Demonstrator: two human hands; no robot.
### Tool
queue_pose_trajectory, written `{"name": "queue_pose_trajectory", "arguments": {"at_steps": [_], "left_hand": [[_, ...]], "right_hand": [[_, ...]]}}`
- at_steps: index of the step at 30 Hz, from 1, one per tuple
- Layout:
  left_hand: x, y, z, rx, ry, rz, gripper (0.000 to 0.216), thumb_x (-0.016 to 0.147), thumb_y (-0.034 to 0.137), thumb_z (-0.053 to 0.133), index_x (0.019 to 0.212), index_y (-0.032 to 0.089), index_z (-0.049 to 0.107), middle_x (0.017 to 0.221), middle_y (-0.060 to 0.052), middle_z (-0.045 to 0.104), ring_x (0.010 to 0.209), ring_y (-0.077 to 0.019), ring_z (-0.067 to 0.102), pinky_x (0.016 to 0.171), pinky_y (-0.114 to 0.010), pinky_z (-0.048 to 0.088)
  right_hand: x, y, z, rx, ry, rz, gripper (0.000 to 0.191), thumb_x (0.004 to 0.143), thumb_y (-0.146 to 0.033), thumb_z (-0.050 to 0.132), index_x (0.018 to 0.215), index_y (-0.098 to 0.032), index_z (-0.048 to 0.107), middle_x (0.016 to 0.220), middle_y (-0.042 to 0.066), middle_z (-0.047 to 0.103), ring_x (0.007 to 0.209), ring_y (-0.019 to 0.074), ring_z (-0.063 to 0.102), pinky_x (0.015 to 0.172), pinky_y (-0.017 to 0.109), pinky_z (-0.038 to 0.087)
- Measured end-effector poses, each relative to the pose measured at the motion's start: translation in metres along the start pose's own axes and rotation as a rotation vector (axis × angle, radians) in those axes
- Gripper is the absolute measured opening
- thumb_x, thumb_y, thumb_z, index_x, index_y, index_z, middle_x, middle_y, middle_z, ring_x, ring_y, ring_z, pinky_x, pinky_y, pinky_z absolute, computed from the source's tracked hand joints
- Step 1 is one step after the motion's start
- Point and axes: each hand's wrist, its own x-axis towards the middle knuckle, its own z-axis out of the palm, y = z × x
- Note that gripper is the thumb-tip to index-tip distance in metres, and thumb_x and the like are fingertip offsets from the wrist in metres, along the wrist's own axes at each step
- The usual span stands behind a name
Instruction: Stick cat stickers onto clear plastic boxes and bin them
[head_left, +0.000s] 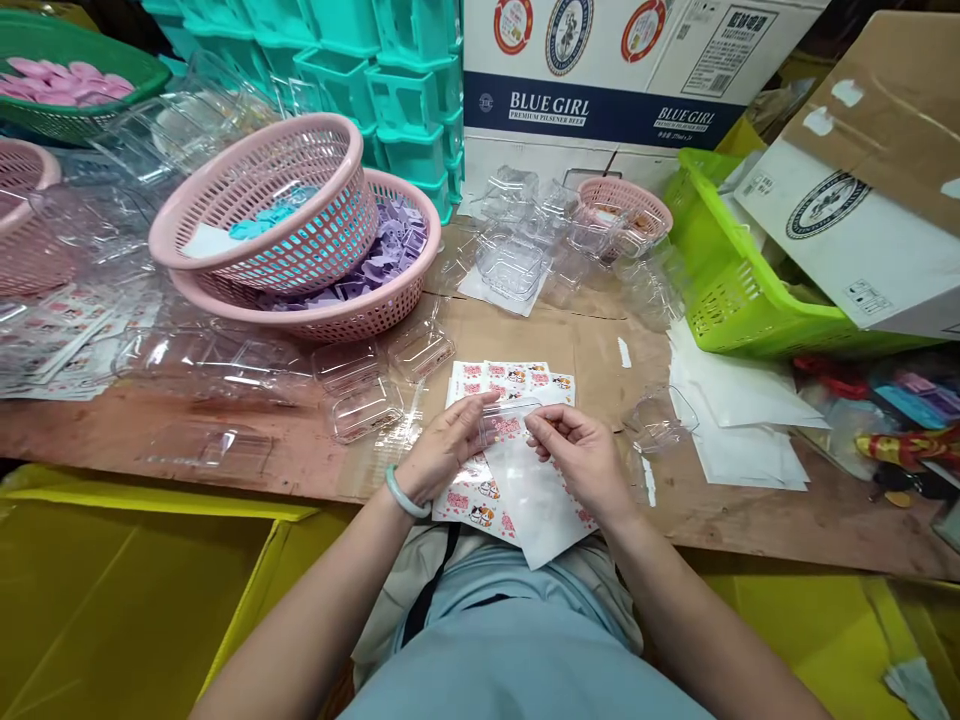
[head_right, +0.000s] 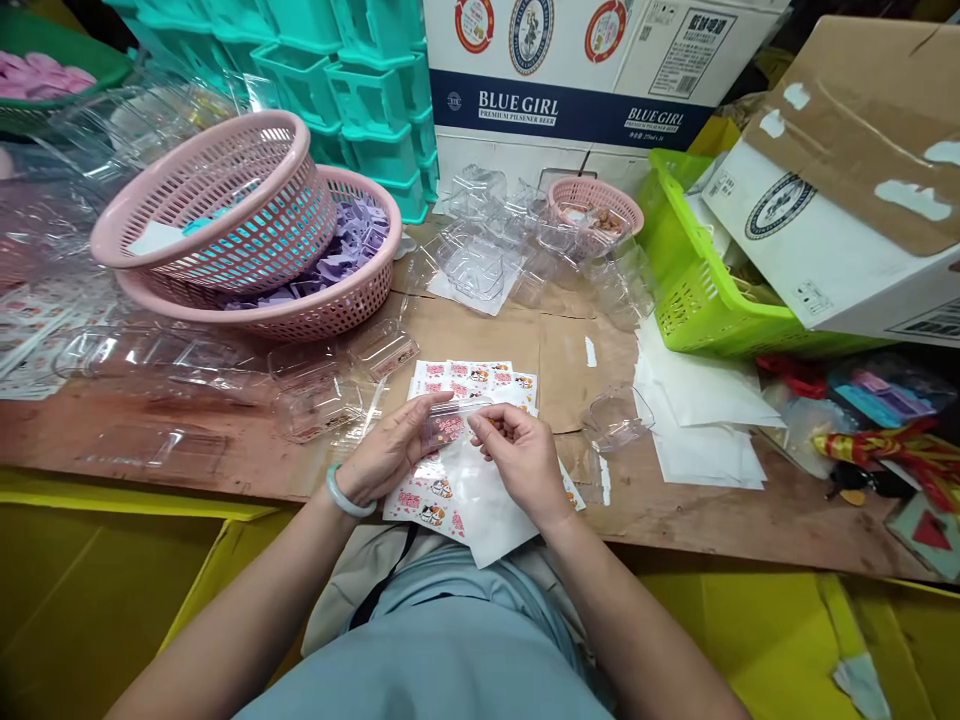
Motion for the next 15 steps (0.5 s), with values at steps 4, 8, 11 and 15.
{"name": "queue_pose_trajectory", "arguments": {"at_steps": [4, 8, 11, 15], "left_hand": [[0.0006, 0.0007, -0.0006, 0.006, -0.004, 0.006, 0.035, 0.083, 0.047, 0.065, 0.11, 0.026, 0.069, 0.126, -0.006, 0.058, 0.098, -0.0148, 0.056, 0.089, -0.031, 0.044], [0.0006, -0.0003, -0.0012, 0.013, -0.014, 0.014, 0.036, 0.083, 0.047, 0.064, 0.11, 0.025, 0.069, 0.128, -0.007, 0.057, 0.099, -0.0158, 0.056, 0.089, -0.032, 0.045], [0.0008, -0.0013, -0.0018, 0.013, -0.011, 0.014, 0.038, 0.082, 0.048, 0.065, 0.112, 0.025, 0.069, 0.126, -0.007, 0.059, 0.101, -0.0167, 0.056, 0.088, -0.031, 0.046], [0.0018, -0.0013, -0.0025, 0.016, -0.004, 0.013, 0.039, 0.08, 0.049, 0.066, 0.111, 0.025, 0.07, 0.124, -0.007, 0.06, 0.099, -0.0166, 0.057, 0.087, -0.031, 0.047]], "right_hand": [[0.0008, -0.0004, -0.0015, -0.066, 0.008, -0.027, 0.027, 0.078, -0.044, 0.071, 0.083, -0.018, 0.07, 0.065, 0.0, 0.064, 0.056, 0.0105, 0.054, 0.052, 0.022, 0.043], [0.0004, -0.0042, 0.0009, -0.123, 0.012, -0.046, 0.029, 0.078, -0.046, 0.069, 0.082, -0.017, 0.07, 0.064, 0.001, 0.065, 0.052, 0.0104, 0.053, 0.049, 0.022, 0.04], [0.0011, -0.0057, 0.0032, -0.146, 0.016, -0.061, 0.03, 0.078, -0.046, 0.069, 0.082, -0.016, 0.071, 0.064, 0.002, 0.066, 0.052, 0.0108, 0.053, 0.047, 0.022, 0.039], [0.0024, -0.0047, 0.0036, -0.153, 0.014, -0.072, 0.03, 0.078, -0.046, 0.068, 0.082, -0.017, 0.07, 0.065, 0.002, 0.066, 0.053, 0.0115, 0.055, 0.047, 0.022, 0.039]]}}
